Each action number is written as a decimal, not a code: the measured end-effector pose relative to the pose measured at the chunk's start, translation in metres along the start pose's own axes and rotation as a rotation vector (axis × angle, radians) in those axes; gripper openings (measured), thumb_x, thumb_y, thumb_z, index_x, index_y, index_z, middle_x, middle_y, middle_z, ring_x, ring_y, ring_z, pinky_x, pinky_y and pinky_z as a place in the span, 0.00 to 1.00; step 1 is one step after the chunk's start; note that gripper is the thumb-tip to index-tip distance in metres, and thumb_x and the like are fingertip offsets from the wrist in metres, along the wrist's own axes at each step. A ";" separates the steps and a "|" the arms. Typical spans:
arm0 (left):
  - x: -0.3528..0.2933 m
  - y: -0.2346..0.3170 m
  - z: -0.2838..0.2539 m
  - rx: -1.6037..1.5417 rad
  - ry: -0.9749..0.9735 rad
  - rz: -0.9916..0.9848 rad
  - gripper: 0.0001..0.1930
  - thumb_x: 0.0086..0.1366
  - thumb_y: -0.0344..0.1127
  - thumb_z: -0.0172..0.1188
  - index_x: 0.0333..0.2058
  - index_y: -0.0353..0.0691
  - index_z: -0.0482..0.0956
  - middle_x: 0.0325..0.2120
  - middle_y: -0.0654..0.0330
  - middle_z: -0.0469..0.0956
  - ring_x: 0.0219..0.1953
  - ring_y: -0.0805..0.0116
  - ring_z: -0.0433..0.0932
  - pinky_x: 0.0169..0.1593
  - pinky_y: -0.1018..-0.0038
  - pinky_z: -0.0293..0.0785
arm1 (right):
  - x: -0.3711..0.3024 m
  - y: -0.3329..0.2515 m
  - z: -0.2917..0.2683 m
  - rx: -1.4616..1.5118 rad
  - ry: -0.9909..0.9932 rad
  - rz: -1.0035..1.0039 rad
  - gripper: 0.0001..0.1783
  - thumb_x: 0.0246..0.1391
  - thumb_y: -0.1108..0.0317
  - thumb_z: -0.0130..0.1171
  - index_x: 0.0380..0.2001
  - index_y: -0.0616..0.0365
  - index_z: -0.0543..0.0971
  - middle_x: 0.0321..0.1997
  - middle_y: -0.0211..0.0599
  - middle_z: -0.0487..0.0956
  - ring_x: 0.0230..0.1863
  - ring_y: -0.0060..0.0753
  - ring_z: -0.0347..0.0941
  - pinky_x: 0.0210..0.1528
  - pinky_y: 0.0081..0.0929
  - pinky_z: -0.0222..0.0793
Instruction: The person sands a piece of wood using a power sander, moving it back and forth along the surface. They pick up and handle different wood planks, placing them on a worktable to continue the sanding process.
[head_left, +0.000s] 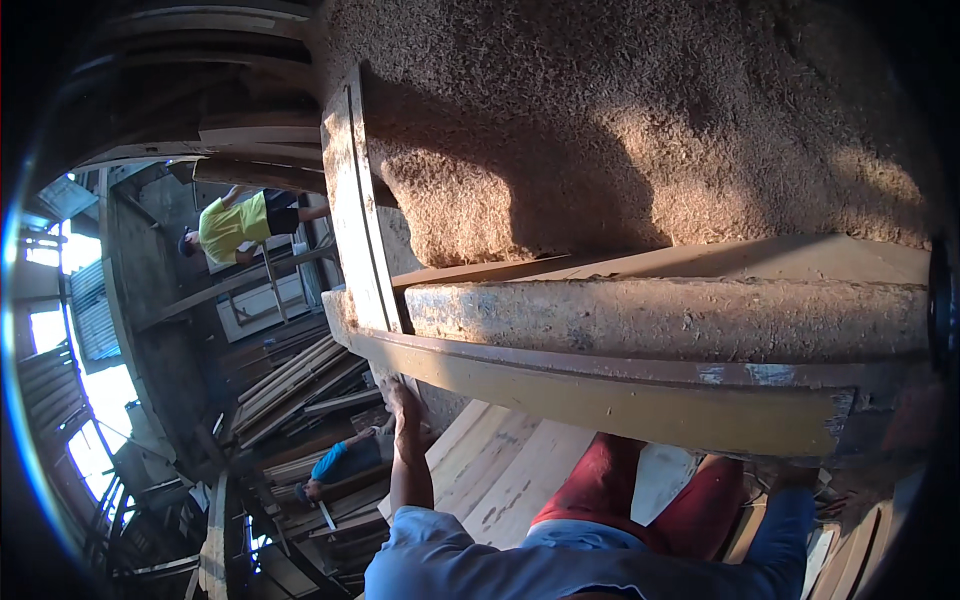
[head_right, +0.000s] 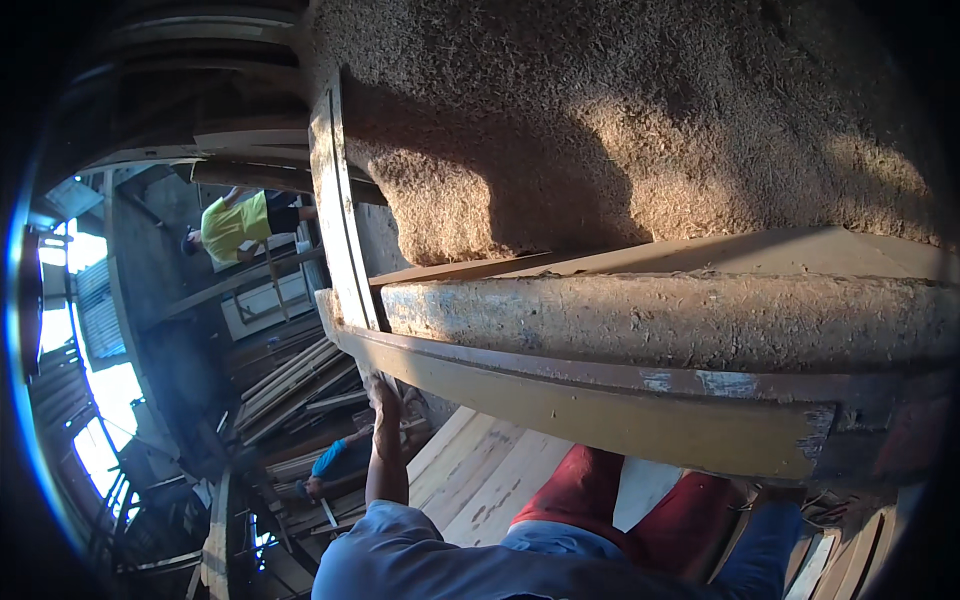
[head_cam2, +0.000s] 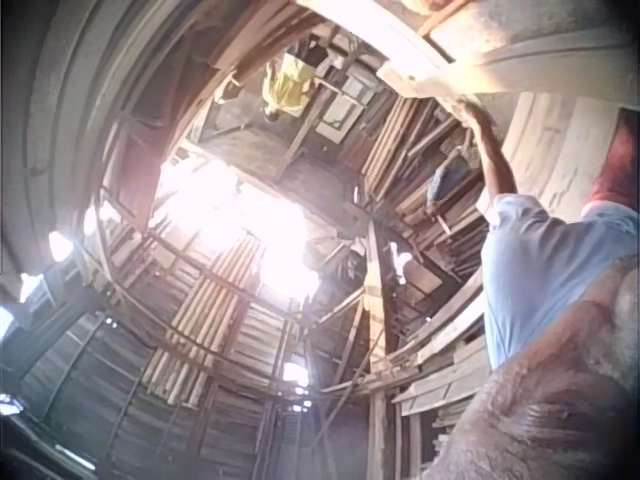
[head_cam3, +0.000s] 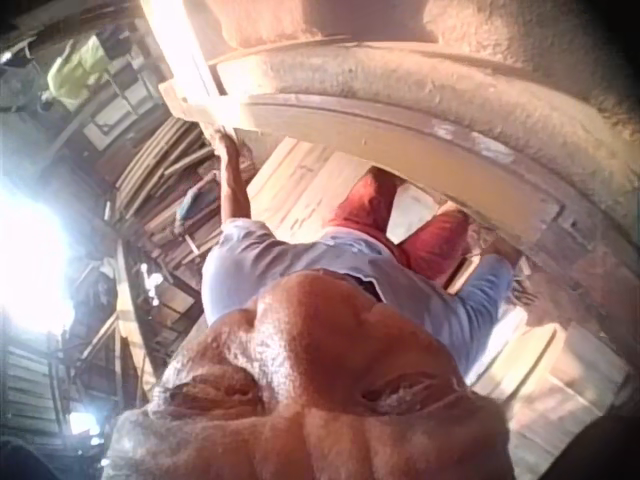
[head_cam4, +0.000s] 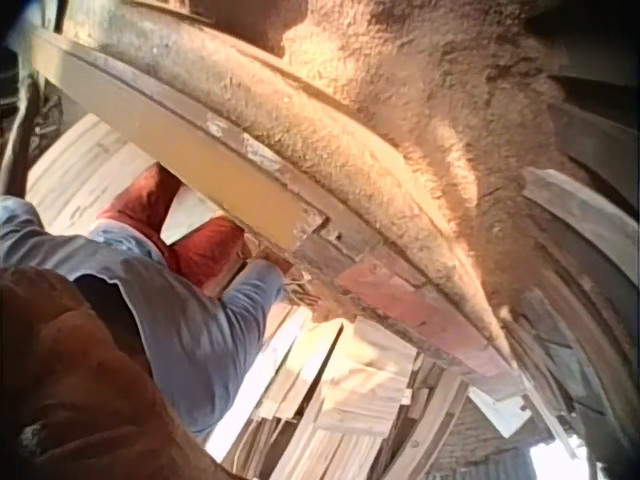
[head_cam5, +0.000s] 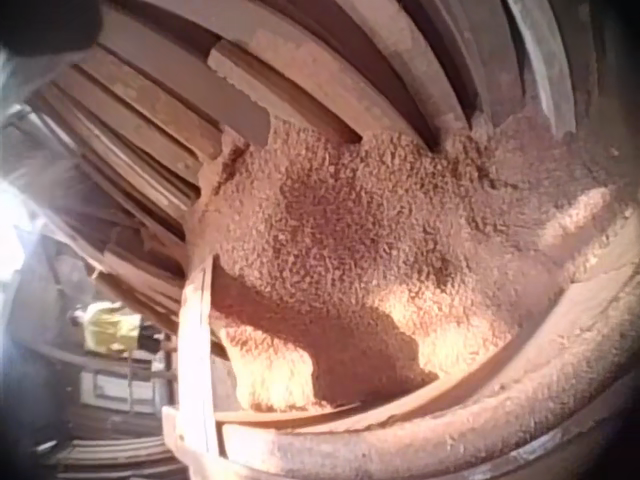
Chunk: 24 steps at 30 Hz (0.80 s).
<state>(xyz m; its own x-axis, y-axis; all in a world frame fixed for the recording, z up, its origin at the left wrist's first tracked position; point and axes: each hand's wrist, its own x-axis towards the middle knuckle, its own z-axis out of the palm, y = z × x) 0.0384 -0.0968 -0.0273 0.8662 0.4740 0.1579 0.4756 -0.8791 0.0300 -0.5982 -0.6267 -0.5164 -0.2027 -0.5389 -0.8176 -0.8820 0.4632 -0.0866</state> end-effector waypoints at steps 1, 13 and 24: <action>-0.005 -0.007 -0.005 -0.060 -0.002 -0.057 0.30 0.78 0.53 0.38 0.64 0.36 0.73 0.61 0.39 0.75 0.64 0.36 0.72 0.68 0.49 0.62 | 0.003 -0.003 0.007 -0.012 -0.010 -0.021 0.18 0.58 0.58 0.65 0.41 0.63 0.85 0.45 0.47 0.87 0.47 0.40 0.84 0.50 0.42 0.77; 0.011 0.019 0.012 0.111 -0.034 0.088 0.31 0.79 0.54 0.37 0.66 0.35 0.71 0.65 0.42 0.71 0.66 0.39 0.70 0.68 0.48 0.63 | -0.053 0.010 0.002 -0.054 0.067 -0.328 0.19 0.61 0.58 0.63 0.44 0.64 0.84 0.51 0.50 0.86 0.54 0.43 0.83 0.56 0.44 0.76; -0.019 0.039 0.043 0.444 -0.128 0.015 0.37 0.74 0.61 0.47 0.75 0.50 0.57 0.74 0.42 0.52 0.72 0.28 0.55 0.69 0.35 0.58 | -0.465 -0.232 -0.099 -0.228 -0.491 -0.869 0.29 0.65 0.56 0.60 0.63 0.62 0.75 0.48 0.48 0.86 0.58 0.49 0.81 0.63 0.42 0.73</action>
<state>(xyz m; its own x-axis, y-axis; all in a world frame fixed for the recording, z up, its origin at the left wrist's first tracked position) 0.0464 -0.1378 -0.0712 0.8722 0.4881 0.0306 0.4579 -0.7930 -0.4019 -0.3411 -0.5536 -0.0603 0.6971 -0.2531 -0.6709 -0.7109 -0.1223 -0.6926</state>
